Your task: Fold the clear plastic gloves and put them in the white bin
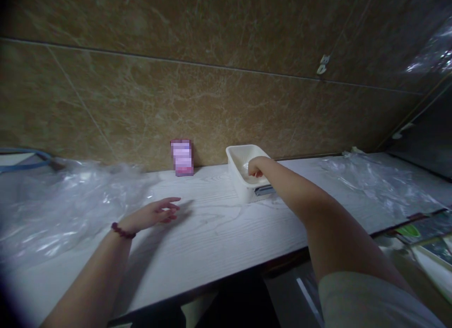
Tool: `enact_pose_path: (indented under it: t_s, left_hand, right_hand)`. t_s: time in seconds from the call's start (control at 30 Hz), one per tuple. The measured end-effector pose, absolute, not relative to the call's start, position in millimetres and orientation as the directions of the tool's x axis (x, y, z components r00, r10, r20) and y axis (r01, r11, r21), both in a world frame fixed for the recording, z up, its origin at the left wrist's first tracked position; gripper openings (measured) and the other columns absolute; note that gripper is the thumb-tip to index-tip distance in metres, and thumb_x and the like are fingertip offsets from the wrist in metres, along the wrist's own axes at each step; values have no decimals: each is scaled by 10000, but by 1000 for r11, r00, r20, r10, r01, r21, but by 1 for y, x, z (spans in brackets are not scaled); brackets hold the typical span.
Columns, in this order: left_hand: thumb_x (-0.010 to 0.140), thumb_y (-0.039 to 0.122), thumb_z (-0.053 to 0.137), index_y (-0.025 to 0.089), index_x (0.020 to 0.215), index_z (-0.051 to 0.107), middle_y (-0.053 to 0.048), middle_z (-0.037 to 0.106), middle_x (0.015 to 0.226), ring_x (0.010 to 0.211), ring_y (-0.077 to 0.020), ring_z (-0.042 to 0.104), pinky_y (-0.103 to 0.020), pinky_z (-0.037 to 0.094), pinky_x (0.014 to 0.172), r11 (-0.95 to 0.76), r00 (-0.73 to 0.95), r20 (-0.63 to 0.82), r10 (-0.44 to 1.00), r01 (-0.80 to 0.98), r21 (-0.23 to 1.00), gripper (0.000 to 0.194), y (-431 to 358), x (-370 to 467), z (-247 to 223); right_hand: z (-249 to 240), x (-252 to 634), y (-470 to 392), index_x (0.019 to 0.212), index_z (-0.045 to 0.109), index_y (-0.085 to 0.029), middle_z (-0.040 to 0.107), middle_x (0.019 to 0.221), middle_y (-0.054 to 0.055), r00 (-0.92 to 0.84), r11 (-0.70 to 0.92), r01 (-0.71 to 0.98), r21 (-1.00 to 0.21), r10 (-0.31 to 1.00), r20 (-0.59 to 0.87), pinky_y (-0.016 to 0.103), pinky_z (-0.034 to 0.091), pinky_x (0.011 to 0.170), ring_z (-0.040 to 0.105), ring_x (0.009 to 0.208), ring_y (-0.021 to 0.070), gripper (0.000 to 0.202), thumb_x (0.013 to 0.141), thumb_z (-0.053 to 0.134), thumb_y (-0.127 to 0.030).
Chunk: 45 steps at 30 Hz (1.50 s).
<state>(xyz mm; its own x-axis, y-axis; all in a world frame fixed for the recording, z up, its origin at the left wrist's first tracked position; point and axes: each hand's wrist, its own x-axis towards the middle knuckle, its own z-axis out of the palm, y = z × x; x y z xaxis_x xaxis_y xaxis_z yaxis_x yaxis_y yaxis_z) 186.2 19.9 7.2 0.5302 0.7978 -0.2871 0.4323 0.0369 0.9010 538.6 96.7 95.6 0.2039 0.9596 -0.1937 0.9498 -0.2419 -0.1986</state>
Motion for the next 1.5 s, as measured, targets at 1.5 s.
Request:
enact_pose_path:
  t_s: [1.5]
  left_hand:
    - [755,314,408,166,1062,532,-63,634,935,848,-179,578,-274,421,766,-74,-13,317,948,962,261,363,-6,100,41]
  right_hand:
    - [-45,328,57,823,550,-238,619,738,-24,-120,223,776,-590,971,209,197,295,507,532,619,103,152,780,425,-313]
